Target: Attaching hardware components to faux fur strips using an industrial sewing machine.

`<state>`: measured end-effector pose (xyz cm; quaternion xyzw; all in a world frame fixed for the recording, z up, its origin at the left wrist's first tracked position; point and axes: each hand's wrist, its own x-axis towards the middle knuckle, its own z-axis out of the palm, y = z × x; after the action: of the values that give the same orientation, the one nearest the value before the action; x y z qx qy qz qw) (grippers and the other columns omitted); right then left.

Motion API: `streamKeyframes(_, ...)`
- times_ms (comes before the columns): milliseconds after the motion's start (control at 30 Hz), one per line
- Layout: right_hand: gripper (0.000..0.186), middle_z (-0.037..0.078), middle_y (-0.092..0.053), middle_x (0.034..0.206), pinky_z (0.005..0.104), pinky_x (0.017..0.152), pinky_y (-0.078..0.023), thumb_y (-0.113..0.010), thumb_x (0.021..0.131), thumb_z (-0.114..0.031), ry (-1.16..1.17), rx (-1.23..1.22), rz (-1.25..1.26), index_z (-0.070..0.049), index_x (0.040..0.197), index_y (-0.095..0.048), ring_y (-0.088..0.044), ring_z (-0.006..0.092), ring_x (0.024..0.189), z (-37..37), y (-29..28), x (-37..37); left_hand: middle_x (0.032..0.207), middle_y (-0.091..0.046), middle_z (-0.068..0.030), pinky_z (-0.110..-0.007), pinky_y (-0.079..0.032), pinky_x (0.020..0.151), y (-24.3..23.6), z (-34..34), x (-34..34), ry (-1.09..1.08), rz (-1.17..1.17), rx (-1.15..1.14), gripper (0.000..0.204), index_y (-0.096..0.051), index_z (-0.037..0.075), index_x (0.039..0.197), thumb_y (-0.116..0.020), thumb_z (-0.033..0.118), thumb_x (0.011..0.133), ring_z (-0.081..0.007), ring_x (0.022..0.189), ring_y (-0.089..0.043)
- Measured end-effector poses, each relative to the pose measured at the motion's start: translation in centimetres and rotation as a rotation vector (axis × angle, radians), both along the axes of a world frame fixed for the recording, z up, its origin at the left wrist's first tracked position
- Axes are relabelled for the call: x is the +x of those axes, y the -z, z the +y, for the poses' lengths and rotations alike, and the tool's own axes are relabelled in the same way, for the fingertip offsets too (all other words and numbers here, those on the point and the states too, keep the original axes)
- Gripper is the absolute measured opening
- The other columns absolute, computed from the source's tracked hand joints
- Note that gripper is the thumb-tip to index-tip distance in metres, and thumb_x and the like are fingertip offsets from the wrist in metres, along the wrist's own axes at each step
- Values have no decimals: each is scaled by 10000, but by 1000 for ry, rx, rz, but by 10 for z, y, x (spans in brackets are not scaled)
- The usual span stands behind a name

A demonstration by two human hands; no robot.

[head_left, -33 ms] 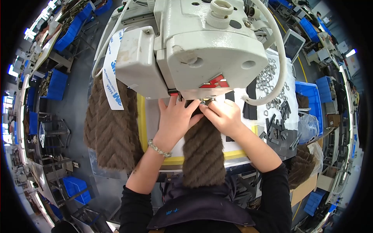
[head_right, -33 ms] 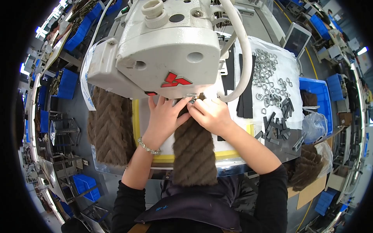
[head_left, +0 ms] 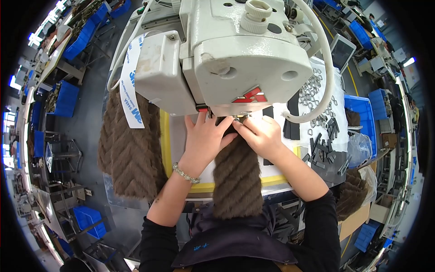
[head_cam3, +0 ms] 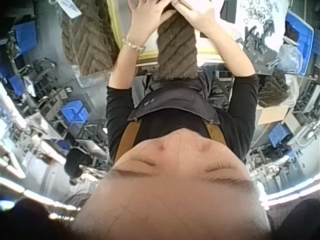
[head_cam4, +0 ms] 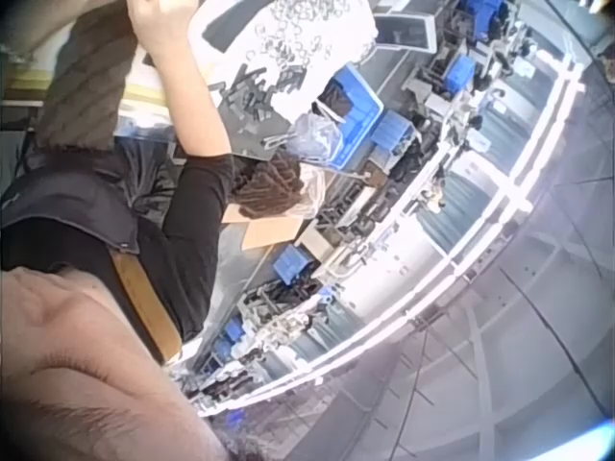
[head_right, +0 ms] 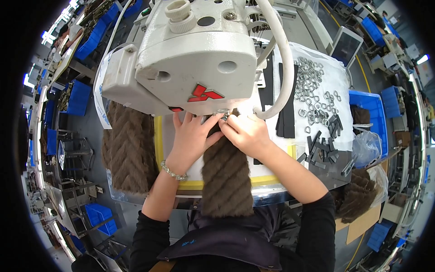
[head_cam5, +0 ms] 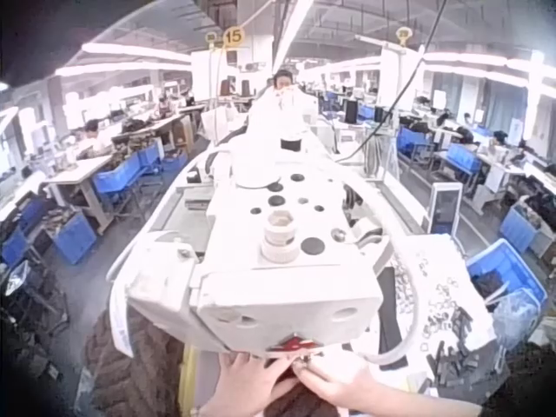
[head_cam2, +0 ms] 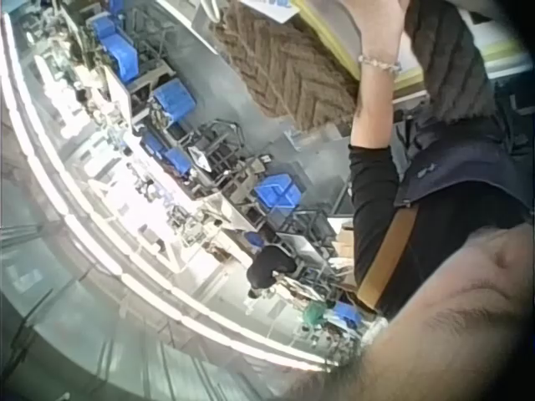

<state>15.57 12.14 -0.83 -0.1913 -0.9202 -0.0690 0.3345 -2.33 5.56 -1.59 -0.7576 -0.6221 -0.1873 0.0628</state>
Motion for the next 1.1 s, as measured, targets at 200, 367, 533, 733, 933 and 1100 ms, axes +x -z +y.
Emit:
streamKeyframes(200,208,-9,-606,813,261,529,-468,-679,685,-127,104,0,29,-96,888,-706,-595,143,650,-2,3,-1,1149,-611,14,-604,-342,910,0,0,0,-3,2,5,463,-595,259,1172,-740,431,767,-262,1185,-469)
streamKeyframes(367,154,-40,-573,681,268,485,-361,-743,709,-134,173,32,87,-120,861,-718,-520,122,541,3,9,-3,1274,-558,-13,-712,-261,994,-4,-1,1,-21,-53,-137,480,-602,262,1258,-697,443,824,-295,1275,-433)
streamKeyframes(533,165,-44,-575,667,275,499,-393,-778,706,-146,210,-48,99,-135,859,-715,-529,133,540,0,9,-6,1177,-591,-13,-653,-304,950,1,1,0,-5,-32,-71,495,-596,260,1239,-722,437,794,-280,1192,-476)
streamKeyframes(733,164,-24,-628,700,292,536,-447,-777,710,-145,227,-179,117,-144,863,-716,-585,162,572,0,8,-8,1037,-618,-32,-566,-377,882,13,3,1,9,-18,41,493,-616,222,1187,-747,435,762,-266,1056,-534)
streamKeyframes(933,149,0,-662,738,303,569,-469,-762,725,-145,210,-263,91,-136,868,-720,-622,181,609,0,6,-8,1066,-596,-59,-541,-383,891,13,2,-1,32,-41,55,529,-606,171,1204,-748,429,764,-271,1028,-541)
streamKeyframes(1100,138,17,-666,730,314,577,-486,-761,726,-150,228,-287,78,-131,860,-733,-637,194,629,2,4,-9,1083,-586,-71,-533,-381,897,12,2,-1,45,-69,66,543,-597,160,1213,-751,422,763,-275,1022,-539)
